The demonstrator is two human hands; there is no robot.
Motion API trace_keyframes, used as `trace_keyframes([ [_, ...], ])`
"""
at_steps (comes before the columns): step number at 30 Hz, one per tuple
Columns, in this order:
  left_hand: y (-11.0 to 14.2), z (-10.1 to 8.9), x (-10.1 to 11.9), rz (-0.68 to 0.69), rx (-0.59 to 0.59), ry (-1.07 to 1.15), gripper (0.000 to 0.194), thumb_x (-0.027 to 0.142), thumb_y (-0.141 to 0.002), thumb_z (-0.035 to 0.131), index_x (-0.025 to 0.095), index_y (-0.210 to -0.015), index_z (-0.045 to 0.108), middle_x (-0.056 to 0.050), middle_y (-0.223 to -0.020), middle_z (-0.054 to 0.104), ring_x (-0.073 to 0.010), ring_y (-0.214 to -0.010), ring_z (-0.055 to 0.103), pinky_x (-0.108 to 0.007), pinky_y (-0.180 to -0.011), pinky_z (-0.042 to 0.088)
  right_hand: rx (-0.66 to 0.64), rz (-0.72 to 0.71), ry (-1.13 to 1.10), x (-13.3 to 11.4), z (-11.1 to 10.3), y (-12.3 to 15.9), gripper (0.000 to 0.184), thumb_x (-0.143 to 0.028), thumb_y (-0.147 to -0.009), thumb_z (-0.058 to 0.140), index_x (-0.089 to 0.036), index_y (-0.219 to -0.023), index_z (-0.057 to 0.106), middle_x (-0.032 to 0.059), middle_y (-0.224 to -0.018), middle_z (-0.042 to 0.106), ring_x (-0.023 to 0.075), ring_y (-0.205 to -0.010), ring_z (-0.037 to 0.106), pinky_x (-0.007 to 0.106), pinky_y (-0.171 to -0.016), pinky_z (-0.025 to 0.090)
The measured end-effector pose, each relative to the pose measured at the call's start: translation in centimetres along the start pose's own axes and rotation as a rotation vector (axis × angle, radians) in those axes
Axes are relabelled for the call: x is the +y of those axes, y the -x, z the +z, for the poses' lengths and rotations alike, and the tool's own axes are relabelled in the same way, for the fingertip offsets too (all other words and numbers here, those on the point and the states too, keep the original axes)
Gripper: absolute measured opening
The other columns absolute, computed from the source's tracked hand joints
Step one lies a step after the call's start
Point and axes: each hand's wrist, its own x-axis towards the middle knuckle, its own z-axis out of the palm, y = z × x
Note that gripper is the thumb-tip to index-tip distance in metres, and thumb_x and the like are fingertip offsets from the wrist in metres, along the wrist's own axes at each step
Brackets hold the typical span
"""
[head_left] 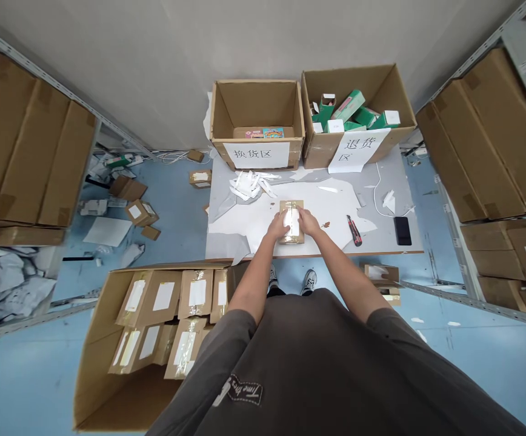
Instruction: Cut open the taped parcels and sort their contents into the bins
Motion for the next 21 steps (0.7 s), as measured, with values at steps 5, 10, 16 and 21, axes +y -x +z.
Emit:
trace_keyframes([
  [5,1.1,-0.2,-2.0,0.012,-0.033,0.046,0.082,0.029,-0.093,0.070,0.023,-0.168,0.038,-0.015,-0.169,0.042,-0.0319,-0.154,0.045,-0.045,-0.125,0.040,0.033,0.020,0.007,1.0,0.5,1.7,0.062,-0.026,-0.106,0.047,-0.018,-0.167,0.042,0.0179,-0.162,0.050,0.0318,-0.130,0.065,0.045,-0.109,0.055],
  [10,5.5,0.4,-3.7,0.056,-0.085,-0.020,0.098,0.034,-0.084,0.084,0.027,-0.169,0.036,-0.015,-0.171,0.038,-0.0370,-0.153,0.047,-0.047,-0.123,0.044,-0.012,-0.052,-0.004,2.7,1.9,6.3,0.071,-0.041,-0.101,0.067,-0.025,-0.166,0.043,0.0137,-0.155,0.057,0.0318,-0.131,0.064,0.042,-0.108,0.054],
  [16,8.3,3.5,-3.5,-0.006,-0.043,-0.033,0.084,0.016,-0.092,0.068,0.031,-0.168,0.037,-0.014,-0.160,0.048,-0.0319,-0.139,0.060,-0.043,-0.115,0.050,-0.031,-0.072,0.001,2.4,5.3,9.0,0.071,-0.025,-0.100,0.066,-0.027,-0.167,0.042,0.0145,-0.149,0.057,0.0249,-0.110,0.071,0.034,-0.092,0.058],
  [21,7.4,0.8,-2.0,0.087,0.024,-0.034,0.065,0.031,-0.100,0.065,0.029,-0.163,0.048,-0.012,-0.140,0.062,-0.0298,-0.124,0.066,-0.041,-0.108,0.053,0.047,-0.146,0.011,2.2,2.9,7.6,0.054,-0.032,-0.107,0.058,-0.026,-0.161,0.052,0.0130,-0.135,0.064,0.0258,-0.110,0.070,0.036,-0.098,0.055],
])
